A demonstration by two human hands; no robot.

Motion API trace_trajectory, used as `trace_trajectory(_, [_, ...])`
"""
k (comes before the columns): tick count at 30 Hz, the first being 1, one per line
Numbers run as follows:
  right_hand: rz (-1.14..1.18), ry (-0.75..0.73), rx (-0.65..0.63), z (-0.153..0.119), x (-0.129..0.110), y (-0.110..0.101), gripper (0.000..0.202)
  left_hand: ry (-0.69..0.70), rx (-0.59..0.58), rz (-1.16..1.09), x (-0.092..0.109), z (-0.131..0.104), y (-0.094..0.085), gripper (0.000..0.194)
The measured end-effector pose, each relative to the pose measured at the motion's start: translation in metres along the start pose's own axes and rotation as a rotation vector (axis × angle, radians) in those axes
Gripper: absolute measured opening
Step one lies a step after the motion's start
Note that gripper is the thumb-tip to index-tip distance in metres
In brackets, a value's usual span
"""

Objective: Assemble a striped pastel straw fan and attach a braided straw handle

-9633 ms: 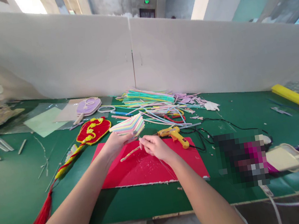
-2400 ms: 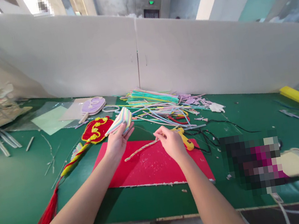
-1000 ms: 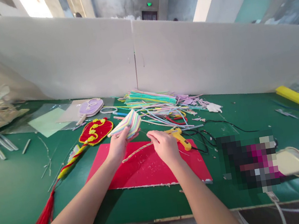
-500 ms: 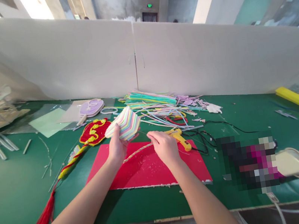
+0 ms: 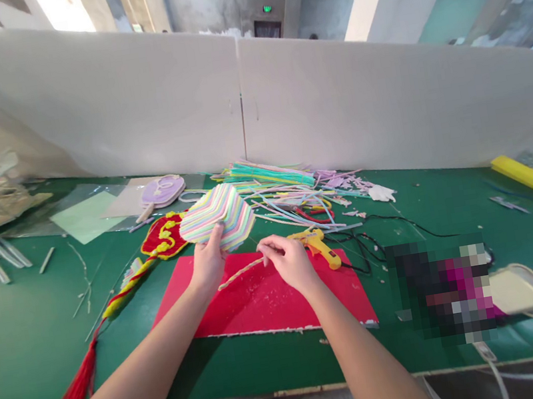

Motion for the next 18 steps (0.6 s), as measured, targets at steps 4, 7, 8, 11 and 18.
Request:
trace_trajectory(4, [-0.177, -0.084, 0.130, -0.002, -0.008, -0.012, 0.025, -0.035, -0.001, -0.044, -0.003, -0.001, 0.002, 0.031])
trace_trajectory(7, [-0.440, -0.244, 0.241, -0.008, -0.024, -0.018, 0.025, -0.077, -0.019, -0.079, -0.006, -0.001, 0.003, 0.035])
trace_trajectory(8, [-0.514, -0.283, 0.253, -0.010, -0.027, -0.017, 0.025, -0.087, -0.029, -0.091, -0.007, 0.000, 0.003, 0.036])
trace_trajectory(11, [-0.662, -0.347, 0.259, -0.014, -0.033, -0.014, 0.027, -0.106, -0.046, -0.109, -0.009, 0.000, 0.003, 0.041])
trace_trajectory(18, [-0.508, -0.228, 0.309, -0.013, -0.029, -0.012, 0.025, -0.090, -0.054, -0.110, -0.008, -0.003, 0.006, 0.039])
Point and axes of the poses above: each hand's wrist, its own z-axis towards the middle knuckle, its own y-axis out of the palm, x = y × z, the point moved 9 cm from there along z, towards the middle knuckle, and after that the axes turned 3 degrees about y, right-handed, at the moved point
